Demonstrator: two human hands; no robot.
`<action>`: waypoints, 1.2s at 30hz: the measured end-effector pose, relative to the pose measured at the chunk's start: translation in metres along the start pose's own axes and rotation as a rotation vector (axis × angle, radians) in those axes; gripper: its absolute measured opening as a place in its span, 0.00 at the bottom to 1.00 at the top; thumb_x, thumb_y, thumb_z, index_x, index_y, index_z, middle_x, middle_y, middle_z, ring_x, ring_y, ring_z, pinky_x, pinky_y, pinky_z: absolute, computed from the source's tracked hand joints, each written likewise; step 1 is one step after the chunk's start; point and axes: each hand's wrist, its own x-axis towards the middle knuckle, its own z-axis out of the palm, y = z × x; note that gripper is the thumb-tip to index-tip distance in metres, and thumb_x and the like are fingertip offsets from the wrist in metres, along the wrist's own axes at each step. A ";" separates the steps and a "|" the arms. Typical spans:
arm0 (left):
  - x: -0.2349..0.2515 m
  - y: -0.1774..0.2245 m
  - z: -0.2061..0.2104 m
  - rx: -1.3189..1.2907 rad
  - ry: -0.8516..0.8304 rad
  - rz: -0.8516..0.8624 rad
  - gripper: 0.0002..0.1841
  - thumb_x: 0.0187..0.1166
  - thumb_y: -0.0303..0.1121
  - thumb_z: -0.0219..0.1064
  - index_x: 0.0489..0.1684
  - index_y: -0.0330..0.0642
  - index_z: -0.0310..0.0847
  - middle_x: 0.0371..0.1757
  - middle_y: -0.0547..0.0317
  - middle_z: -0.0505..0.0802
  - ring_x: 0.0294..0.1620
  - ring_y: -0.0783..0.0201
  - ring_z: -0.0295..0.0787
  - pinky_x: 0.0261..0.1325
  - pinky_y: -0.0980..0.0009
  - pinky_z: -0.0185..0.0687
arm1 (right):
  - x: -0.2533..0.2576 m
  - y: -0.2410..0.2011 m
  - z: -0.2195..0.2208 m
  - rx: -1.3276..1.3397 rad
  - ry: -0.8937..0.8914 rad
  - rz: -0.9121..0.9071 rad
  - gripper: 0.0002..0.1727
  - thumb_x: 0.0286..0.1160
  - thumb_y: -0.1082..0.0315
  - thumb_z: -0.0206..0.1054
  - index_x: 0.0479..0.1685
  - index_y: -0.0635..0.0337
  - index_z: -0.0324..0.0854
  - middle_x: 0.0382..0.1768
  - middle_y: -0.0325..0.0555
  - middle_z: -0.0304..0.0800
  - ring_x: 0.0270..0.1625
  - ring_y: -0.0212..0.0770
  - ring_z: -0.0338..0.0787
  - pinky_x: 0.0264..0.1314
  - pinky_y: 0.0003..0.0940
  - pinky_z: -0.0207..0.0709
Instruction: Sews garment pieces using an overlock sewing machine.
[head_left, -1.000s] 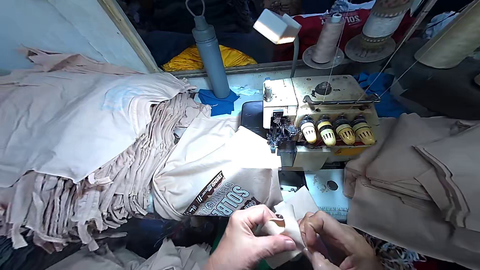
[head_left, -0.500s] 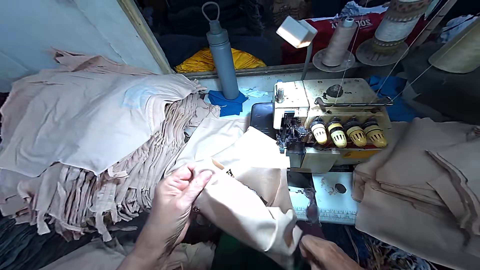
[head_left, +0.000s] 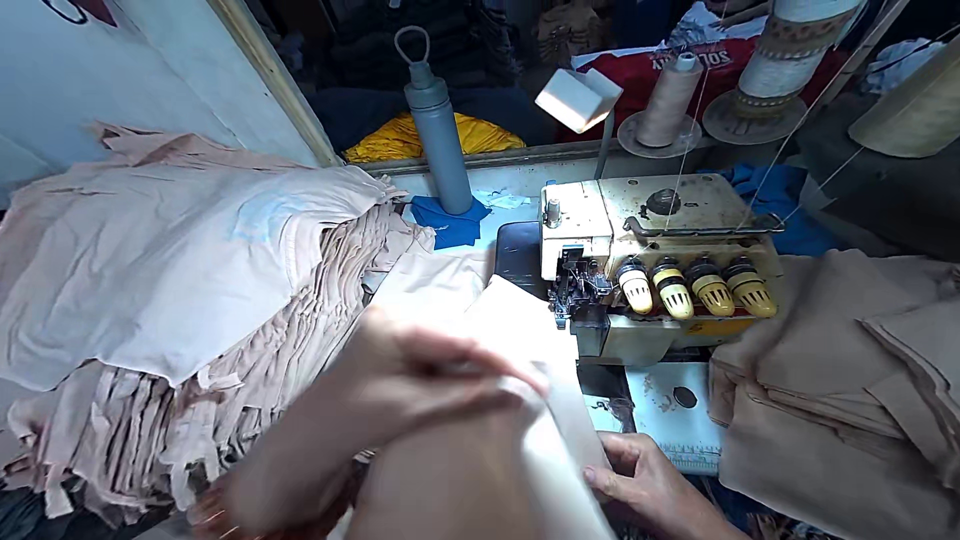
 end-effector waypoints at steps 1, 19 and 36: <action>0.010 -0.023 0.013 0.082 0.030 -0.087 0.04 0.70 0.35 0.76 0.26 0.55 0.95 0.25 0.80 0.92 0.26 0.88 0.84 0.29 0.89 0.80 | -0.001 0.000 -0.001 -0.069 0.076 0.006 0.08 0.70 0.65 0.73 0.39 0.60 0.89 0.31 0.29 0.92 0.33 0.18 0.89 0.39 0.18 0.84; 0.004 -0.085 0.080 0.071 0.170 -0.157 0.05 0.74 0.31 0.72 0.34 0.47 0.95 0.31 0.73 0.94 0.31 0.83 0.88 0.36 0.85 0.84 | 0.064 -0.046 0.016 -0.291 0.314 -0.495 0.27 0.70 0.61 0.77 0.67 0.62 0.81 0.51 0.40 0.94 0.28 0.18 0.82 0.27 0.12 0.76; 0.036 -0.114 0.082 0.397 0.124 -0.177 0.08 0.70 0.39 0.69 0.20 0.55 0.87 0.22 0.76 0.84 0.29 0.77 0.81 0.35 0.74 0.75 | 0.048 0.000 0.027 -0.323 0.505 -0.396 0.07 0.67 0.67 0.75 0.27 0.60 0.90 0.38 0.43 0.94 0.49 0.30 0.91 0.54 0.22 0.85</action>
